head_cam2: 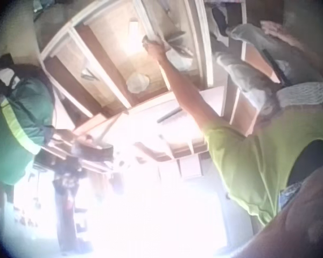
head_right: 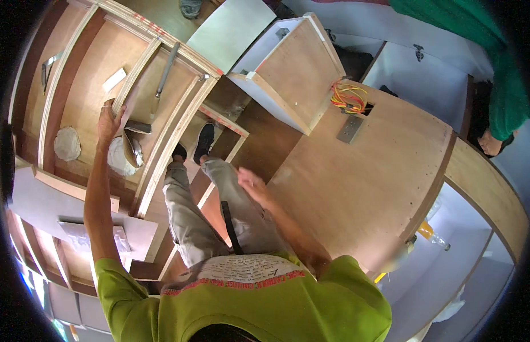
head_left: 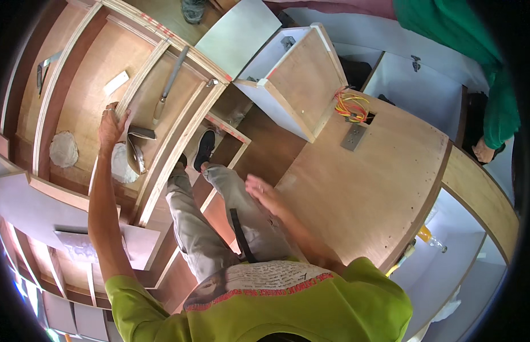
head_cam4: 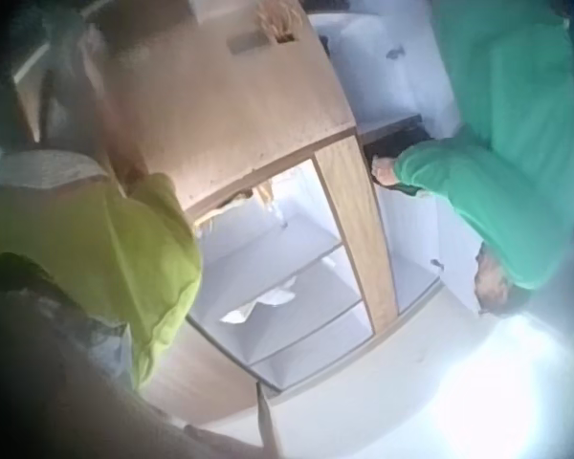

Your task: The person assembles a wooden cabinet by sanding a surface with a sanding block, applying glue from a bottle, and inserting a wooden panel into a slot within the frame. They then wipe excess white adhesive from the joint using a white cloth.

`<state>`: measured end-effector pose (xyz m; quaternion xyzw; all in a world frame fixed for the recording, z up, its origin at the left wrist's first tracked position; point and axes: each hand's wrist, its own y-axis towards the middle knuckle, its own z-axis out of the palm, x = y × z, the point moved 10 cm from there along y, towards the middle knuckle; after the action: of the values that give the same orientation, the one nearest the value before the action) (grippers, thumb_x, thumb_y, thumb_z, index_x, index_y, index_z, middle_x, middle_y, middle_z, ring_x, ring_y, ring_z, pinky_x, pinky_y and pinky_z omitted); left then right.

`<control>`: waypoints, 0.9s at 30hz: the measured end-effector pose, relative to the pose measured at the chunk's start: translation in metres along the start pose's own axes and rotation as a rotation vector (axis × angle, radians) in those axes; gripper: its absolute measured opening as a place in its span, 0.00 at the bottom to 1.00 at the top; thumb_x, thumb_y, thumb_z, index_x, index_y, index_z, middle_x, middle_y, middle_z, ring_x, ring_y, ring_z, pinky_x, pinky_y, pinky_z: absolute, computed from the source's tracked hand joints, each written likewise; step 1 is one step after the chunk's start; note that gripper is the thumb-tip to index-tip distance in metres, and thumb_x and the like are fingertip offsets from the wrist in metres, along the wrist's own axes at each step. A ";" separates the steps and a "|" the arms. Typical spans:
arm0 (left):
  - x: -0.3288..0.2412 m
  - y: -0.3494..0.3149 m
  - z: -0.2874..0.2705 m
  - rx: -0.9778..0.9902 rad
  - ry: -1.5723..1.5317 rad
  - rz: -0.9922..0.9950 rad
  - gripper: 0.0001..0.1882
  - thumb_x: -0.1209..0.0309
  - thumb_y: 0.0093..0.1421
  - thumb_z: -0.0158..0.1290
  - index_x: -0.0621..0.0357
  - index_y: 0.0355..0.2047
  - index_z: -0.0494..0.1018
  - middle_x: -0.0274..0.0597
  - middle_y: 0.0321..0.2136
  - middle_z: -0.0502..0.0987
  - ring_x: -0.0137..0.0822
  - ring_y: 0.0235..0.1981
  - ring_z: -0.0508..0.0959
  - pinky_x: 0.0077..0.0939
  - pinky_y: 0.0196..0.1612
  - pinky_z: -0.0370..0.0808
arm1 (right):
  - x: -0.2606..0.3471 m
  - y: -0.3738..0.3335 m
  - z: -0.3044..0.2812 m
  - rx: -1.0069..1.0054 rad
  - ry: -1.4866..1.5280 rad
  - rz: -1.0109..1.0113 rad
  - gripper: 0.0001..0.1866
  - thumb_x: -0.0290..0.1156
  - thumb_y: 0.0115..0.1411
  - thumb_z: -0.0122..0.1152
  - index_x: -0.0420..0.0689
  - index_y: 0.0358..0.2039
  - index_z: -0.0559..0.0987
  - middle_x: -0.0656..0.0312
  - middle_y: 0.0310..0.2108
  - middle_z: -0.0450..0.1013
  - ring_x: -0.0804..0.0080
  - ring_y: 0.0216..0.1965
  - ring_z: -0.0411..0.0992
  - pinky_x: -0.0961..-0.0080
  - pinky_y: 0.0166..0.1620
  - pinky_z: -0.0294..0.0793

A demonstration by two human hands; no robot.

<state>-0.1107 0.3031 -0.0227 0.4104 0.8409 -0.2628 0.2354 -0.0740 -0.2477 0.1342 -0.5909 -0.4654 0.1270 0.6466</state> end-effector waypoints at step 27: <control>-0.078 -0.289 0.009 -0.081 -0.726 -0.456 0.20 0.68 0.65 0.51 0.66 0.54 0.65 0.55 0.48 0.72 0.43 0.42 0.77 0.36 0.47 0.74 | 0.234 0.066 -0.063 -0.718 -1.181 -0.739 0.35 0.33 0.55 0.61 0.46 0.63 0.61 0.51 0.62 0.58 0.50 0.62 0.56 0.52 0.63 0.53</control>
<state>-0.3011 0.1017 0.0895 0.0852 0.7823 -0.4022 0.4679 0.1240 -0.1031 0.1900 -0.4052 -0.9114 0.0384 0.0616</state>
